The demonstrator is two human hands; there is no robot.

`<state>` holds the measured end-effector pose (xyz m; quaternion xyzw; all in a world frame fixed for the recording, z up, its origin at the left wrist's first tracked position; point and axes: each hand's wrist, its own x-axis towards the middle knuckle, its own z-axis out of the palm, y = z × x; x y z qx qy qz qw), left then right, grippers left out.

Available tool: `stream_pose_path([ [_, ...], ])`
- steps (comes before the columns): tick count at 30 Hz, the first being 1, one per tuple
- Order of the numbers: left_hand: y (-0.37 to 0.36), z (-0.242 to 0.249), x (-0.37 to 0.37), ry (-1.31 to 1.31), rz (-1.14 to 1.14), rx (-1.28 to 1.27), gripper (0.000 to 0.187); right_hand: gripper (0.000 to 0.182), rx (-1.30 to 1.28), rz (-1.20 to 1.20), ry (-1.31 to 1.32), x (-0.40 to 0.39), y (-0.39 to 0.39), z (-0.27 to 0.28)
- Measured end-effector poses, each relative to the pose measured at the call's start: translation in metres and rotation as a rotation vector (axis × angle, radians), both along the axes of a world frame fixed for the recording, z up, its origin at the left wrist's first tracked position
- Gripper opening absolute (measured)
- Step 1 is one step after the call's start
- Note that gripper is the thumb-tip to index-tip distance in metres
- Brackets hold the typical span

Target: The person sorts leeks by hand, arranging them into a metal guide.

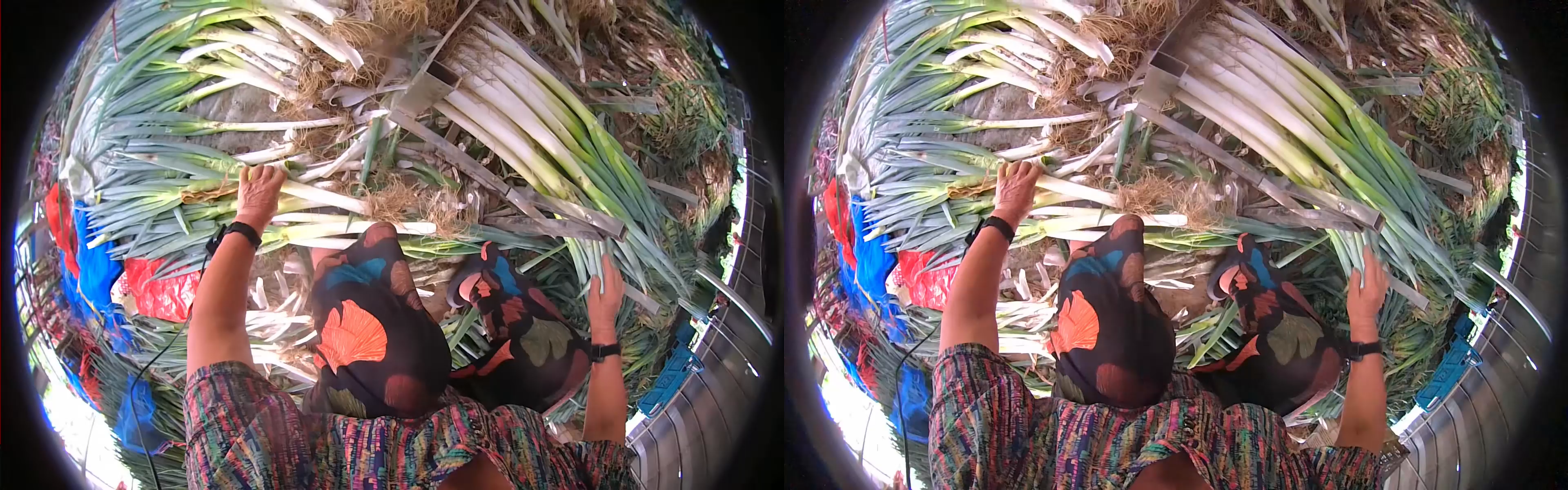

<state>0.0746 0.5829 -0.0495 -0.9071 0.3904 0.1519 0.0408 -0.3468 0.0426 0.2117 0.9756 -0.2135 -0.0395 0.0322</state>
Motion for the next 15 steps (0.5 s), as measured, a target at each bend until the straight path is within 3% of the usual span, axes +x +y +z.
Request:
stream_pose_path([
  [3,-0.002,0.017,0.019,-0.008,-0.108,-0.004,0.034,0.049,0.06,-0.085,0.012,-0.013,0.009,0.01],
  [5,-0.008,0.058,0.039,-0.007,-0.114,-0.05,0.033,0.049,0.091,-0.156,0.007,-0.022,0.015,0.014],
  [9,-0.008,0.154,0.099,-0.113,-0.02,-0.429,0.041,0.049,0.197,-0.208,-0.112,-0.024,0.029,0.024],
  [10,-0.008,0.188,0.119,-0.016,0.113,-0.284,0.044,0.049,0.222,-0.202,-0.122,-0.025,0.03,0.028],
  [11,-0.002,0.213,0.137,0.059,0.127,-0.598,0.044,0.049,0.248,-0.194,-0.129,-0.027,0.031,0.032],
  [13,0.007,0.248,0.164,-0.138,0.178,-0.944,0.039,0.048,0.247,-0.211,-0.177,-0.033,0.03,0.033],
  [14,0.0,0.296,0.157,0.16,0.374,-1.074,0.035,0.048,0.249,-0.221,-0.206,-0.036,0.031,0.033],
  [15,-0.01,0.344,0.149,0.163,0.321,-1.141,0.029,0.048,0.268,-0.226,-0.23,-0.039,0.035,0.036],
])
